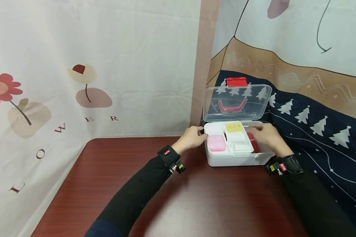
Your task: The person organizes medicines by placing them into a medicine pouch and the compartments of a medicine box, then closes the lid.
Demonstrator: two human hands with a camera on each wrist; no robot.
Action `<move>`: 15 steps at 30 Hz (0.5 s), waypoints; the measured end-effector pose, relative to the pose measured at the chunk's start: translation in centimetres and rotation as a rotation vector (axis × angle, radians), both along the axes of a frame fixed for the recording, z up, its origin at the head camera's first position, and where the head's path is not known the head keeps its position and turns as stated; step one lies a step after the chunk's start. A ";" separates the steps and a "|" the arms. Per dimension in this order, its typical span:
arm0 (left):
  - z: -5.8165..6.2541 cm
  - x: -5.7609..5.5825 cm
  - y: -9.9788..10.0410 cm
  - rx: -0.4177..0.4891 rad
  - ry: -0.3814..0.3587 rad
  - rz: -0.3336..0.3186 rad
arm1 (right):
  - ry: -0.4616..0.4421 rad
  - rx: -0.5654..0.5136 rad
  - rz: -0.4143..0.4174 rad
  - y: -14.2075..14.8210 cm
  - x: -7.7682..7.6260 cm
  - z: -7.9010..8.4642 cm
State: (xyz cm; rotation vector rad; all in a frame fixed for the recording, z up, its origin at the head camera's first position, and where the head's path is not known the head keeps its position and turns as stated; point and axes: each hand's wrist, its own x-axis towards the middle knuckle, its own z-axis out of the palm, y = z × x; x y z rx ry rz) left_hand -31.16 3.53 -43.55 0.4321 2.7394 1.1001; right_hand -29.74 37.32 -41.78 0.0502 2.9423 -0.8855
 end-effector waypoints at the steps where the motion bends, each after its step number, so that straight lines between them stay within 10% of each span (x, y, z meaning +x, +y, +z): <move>1: 0.0 -0.1 0.0 0.004 0.001 0.005 | 0.058 0.001 -0.030 0.5 -0.1 0.2; 8: 0.4 -1.0 -0.2 0.022 -0.001 -0.013 | 0.152 -0.029 -0.170 4.2 -1.6 1.0; 15: 0.1 -2.1 0.6 -0.046 -0.033 -0.071 | -0.099 -0.022 0.072 6.3 -3.8 -0.7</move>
